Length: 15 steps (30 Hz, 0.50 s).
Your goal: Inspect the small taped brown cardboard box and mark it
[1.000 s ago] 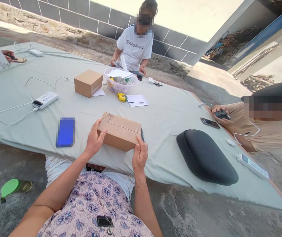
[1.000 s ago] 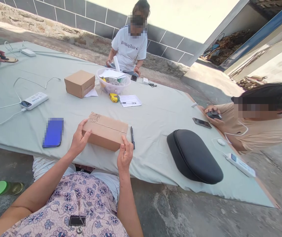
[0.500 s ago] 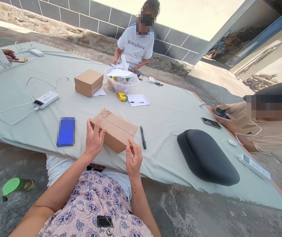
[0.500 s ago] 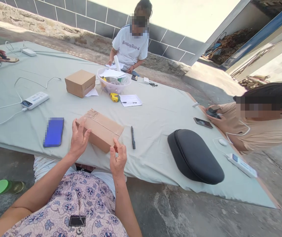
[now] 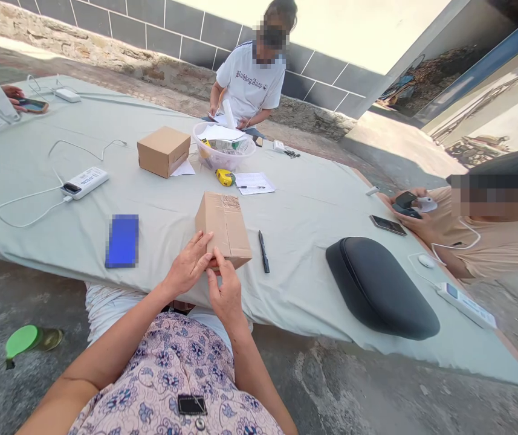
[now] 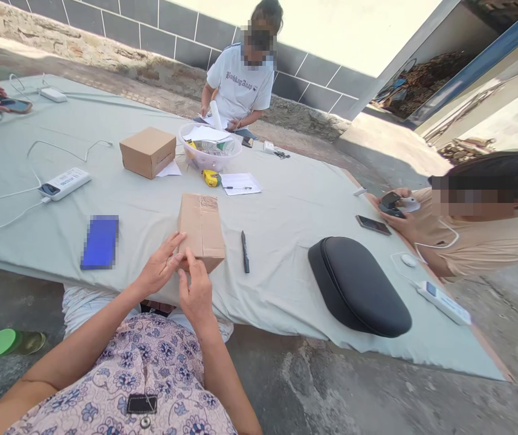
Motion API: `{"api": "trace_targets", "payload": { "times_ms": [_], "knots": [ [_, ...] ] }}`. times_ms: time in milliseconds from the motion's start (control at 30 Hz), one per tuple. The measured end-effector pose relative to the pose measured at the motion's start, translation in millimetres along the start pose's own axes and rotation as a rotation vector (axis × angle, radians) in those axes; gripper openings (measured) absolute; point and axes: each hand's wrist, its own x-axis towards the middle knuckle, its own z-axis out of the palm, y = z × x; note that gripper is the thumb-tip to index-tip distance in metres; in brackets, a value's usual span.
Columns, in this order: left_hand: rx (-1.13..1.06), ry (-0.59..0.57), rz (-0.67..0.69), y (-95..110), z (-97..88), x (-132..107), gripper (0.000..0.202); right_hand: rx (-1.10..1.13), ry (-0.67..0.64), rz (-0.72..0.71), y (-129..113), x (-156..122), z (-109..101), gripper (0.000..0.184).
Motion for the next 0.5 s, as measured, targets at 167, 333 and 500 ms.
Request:
{"api": "trace_targets", "payload": {
  "times_ms": [167, 333, 500],
  "knots": [
    [0.145, 0.009, -0.03, 3, -2.9, -1, 0.058, 0.04, -0.004, 0.127, 7, 7, -13, 0.039],
    [0.176, -0.004, -0.025, 5, -3.3, 0, 0.057, 0.04, 0.046, 0.274, 20, 10, -26, 0.041],
    [0.202, -0.01, -0.034, 6, -3.5, 0, 0.053, -0.027, 0.198, 0.46, 34, 12, -42, 0.062]
  ]
}}
